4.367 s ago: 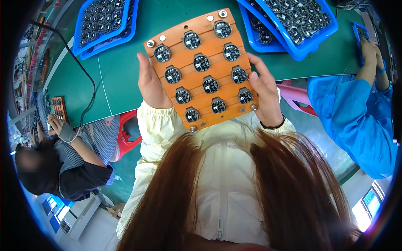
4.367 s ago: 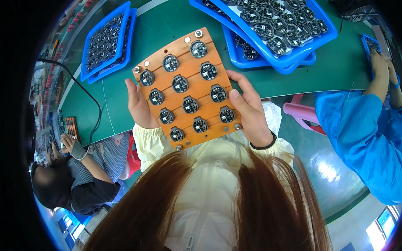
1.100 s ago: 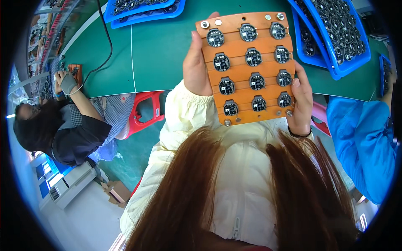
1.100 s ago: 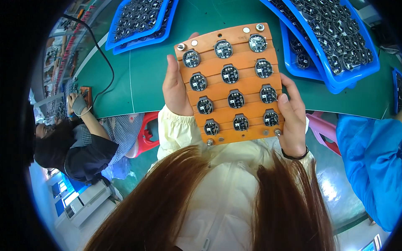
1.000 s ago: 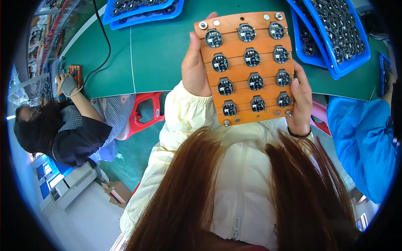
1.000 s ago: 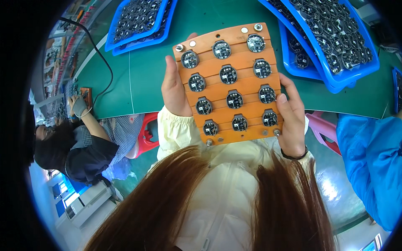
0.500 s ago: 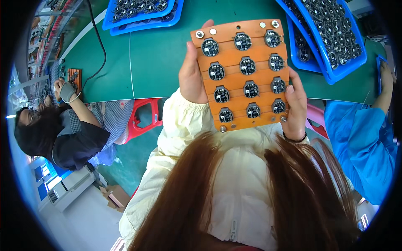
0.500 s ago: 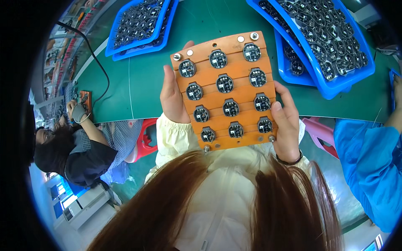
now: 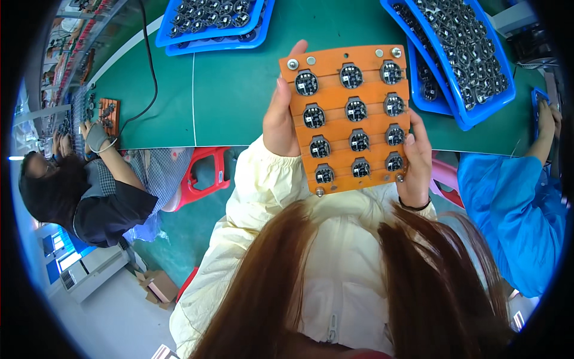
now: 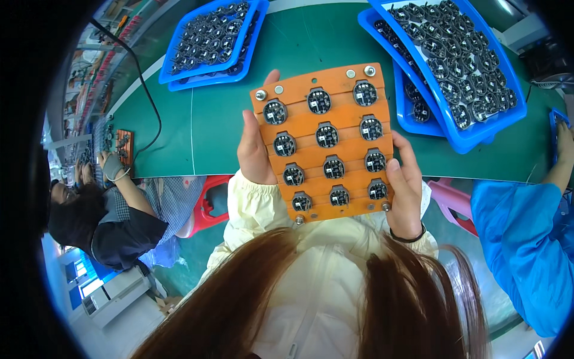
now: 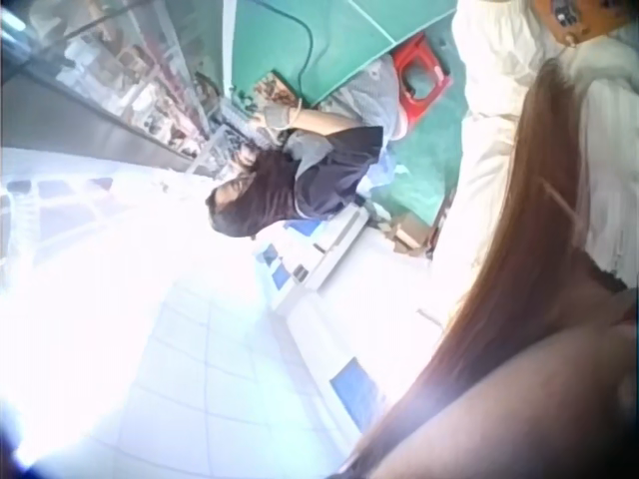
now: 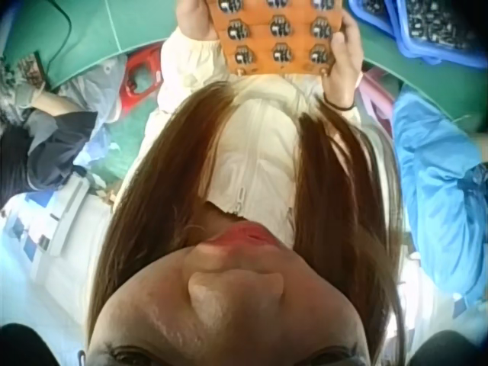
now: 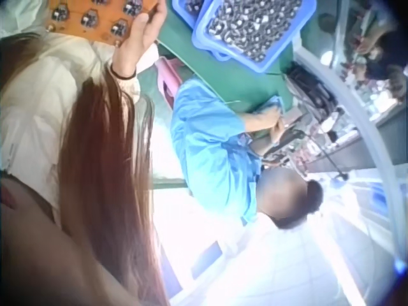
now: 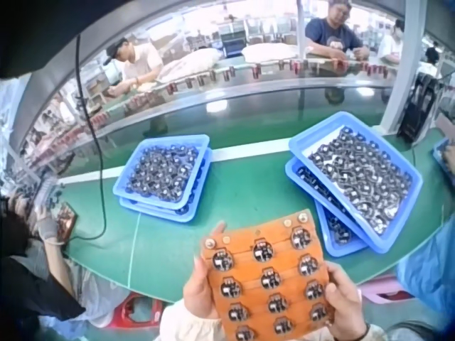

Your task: Assemble and inspect electronic components on circuit board panels within an industrial factory setting.

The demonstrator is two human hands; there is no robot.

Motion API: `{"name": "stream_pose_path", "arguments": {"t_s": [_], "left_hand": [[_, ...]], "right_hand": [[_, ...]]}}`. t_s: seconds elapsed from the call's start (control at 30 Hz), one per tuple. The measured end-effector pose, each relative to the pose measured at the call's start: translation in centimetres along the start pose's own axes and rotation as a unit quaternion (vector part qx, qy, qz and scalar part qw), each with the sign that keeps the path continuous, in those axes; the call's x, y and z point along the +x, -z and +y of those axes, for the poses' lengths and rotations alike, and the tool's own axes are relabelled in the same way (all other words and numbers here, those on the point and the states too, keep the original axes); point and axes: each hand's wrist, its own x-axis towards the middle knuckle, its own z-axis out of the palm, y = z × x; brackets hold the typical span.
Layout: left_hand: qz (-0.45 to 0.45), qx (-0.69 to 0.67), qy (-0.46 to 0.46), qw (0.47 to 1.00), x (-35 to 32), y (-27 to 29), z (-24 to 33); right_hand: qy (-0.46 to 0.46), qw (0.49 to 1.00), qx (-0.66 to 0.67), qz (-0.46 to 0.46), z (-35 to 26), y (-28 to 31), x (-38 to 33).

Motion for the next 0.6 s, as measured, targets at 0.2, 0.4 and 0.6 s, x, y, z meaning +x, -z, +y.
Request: {"name": "stream_pose_path", "arguments": {"t_s": [0.2,0.4,0.6], "left_hand": [[-0.033,-0.036,-0.005,0.999,-0.1,0.2,-0.1],[-0.020,-0.082,0.030,0.996,0.5,-0.4,0.0],[-0.049,-0.049,0.046,0.997,1.1,-0.3,0.3]], "right_hand": [[-0.026,0.999,0.025,-0.034,0.1,0.5,0.0],[-0.050,0.991,0.069,-0.106,0.2,1.3,0.1],[-0.026,0.984,0.112,-0.133,0.5,1.6,0.6]]}}
